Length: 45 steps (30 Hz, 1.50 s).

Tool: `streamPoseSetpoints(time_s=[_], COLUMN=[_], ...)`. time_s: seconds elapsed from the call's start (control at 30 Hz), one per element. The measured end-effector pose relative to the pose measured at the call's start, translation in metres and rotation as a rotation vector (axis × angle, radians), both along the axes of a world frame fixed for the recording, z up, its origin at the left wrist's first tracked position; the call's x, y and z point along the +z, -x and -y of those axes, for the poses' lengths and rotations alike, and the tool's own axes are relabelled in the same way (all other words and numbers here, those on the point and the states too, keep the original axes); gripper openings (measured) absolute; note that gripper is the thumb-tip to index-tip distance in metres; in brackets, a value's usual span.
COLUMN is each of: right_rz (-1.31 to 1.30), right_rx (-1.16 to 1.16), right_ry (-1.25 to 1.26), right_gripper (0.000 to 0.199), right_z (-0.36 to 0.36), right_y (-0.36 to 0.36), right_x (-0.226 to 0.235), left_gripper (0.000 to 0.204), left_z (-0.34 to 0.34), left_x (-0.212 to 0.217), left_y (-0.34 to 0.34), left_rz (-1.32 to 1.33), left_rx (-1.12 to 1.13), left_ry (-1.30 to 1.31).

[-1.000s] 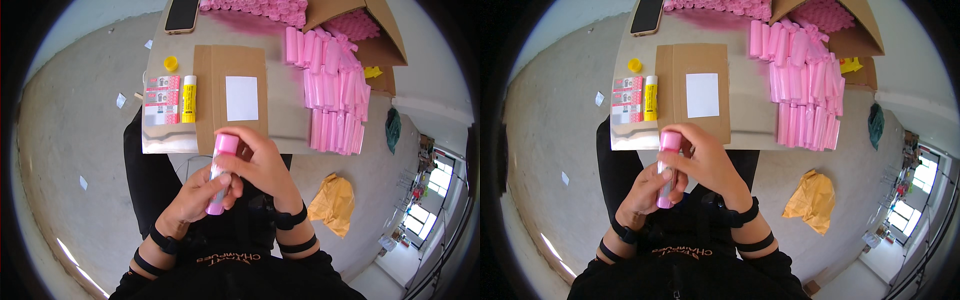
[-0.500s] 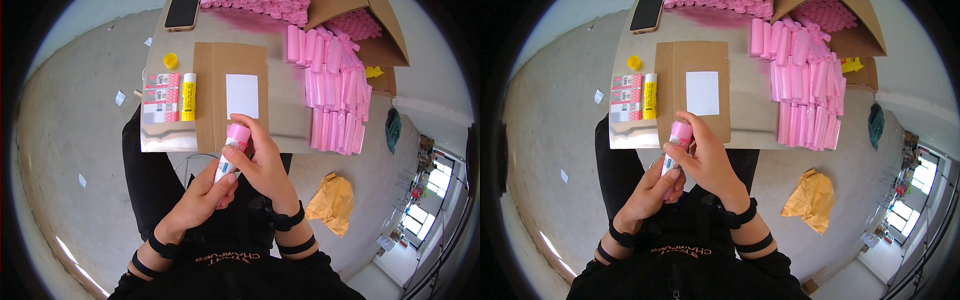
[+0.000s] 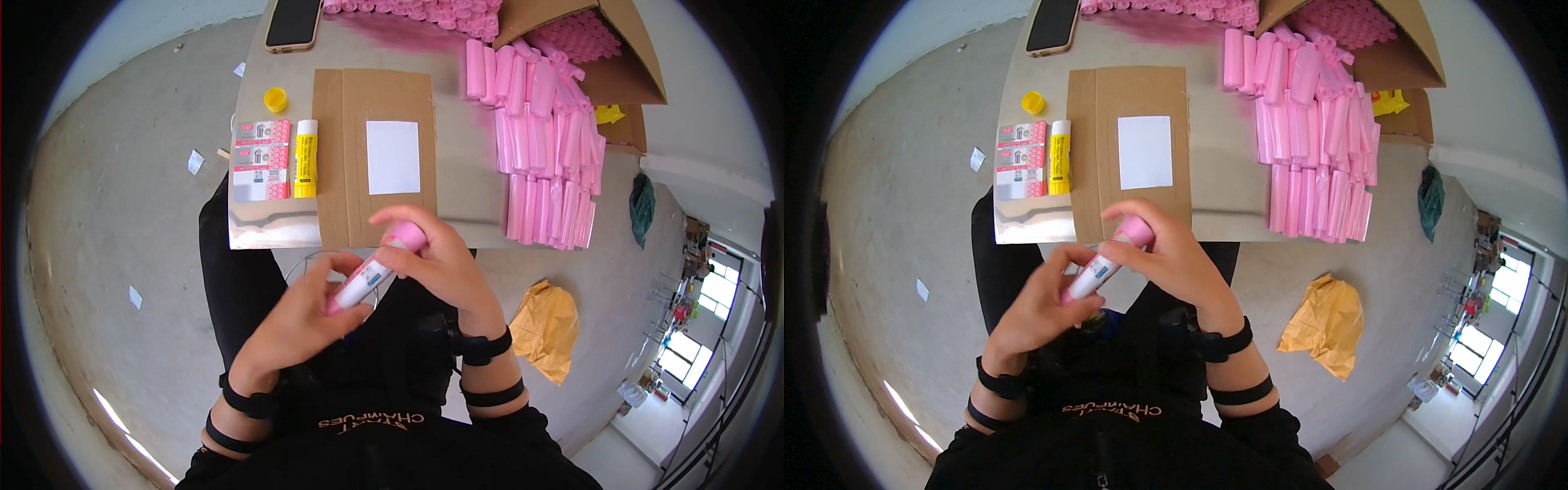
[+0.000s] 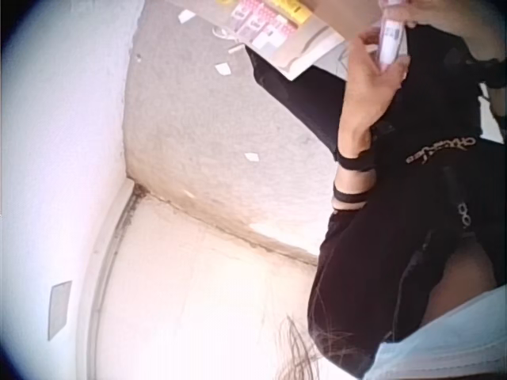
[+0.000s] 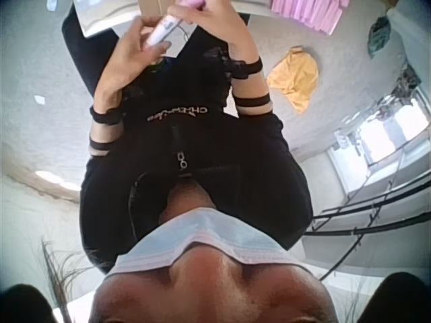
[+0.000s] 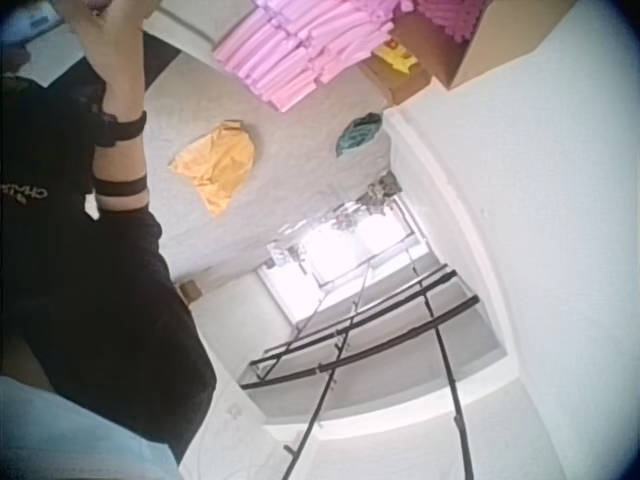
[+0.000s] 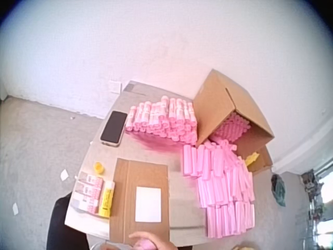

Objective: Applying adhesive labels to pink cylindrical plastic items at a workstation.

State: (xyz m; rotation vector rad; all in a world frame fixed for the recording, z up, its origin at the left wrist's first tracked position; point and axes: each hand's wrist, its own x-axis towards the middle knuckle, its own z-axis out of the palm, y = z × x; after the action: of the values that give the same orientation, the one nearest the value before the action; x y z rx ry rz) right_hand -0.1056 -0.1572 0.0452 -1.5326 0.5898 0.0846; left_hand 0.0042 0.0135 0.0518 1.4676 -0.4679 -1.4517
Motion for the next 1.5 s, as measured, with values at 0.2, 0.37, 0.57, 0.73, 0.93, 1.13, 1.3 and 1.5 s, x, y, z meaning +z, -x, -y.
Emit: streamPoseSetpoints(time_s=[0.2, 0.37, 0.57, 0.73, 0.93, 1.13, 1.3, 1.5], right_rz=[0.001, 0.22, 0.196, 0.168, 0.236, 0.12, 0.26, 0.29], right_rx=[-0.099, -0.238, -0.283, -0.209, -0.198, -0.123, -0.12, -0.045], right_ry=[-0.316, 0.087, 0.235, 0.138, -0.043, -0.076, 0.273, 0.487], right_gripper=[0.029, 0.033, 0.04, 0.032, 0.019, 0.008, 0.007, 0.008], right_z=[-0.004, -0.022, -0.03, -0.022, -0.009, -0.004, -0.013, -0.015], right_y=[0.014, 0.012, 0.006, 0.009, 0.018, 0.019, 0.017, 0.017], right_x=[0.012, 0.008, 0.014, 0.013, 0.012, 0.015, 0.02, 0.03], left_gripper=[0.035, 0.047, 0.055, 0.055, 0.054, 0.05, 0.046, 0.044], left_z=[-0.004, 0.0, 0.013, 0.01, 0.01, 0.008, 0.009, 0.012], left_x=[-0.017, -0.026, -0.027, -0.031, -0.032, -0.034, -0.035, -0.031], left_y=[-0.025, -0.023, -0.012, -0.013, -0.016, -0.018, -0.012, -0.008], left_rz=[-0.134, -0.192, -0.397, -0.409, -0.381, -0.302, -0.411, -0.437], left_rx=[0.344, 0.458, 0.609, 0.642, 0.618, 0.556, 0.668, 0.705], left_ry=[0.138, 0.323, 0.324, 0.296, 0.277, 0.28, 0.257, 0.242])
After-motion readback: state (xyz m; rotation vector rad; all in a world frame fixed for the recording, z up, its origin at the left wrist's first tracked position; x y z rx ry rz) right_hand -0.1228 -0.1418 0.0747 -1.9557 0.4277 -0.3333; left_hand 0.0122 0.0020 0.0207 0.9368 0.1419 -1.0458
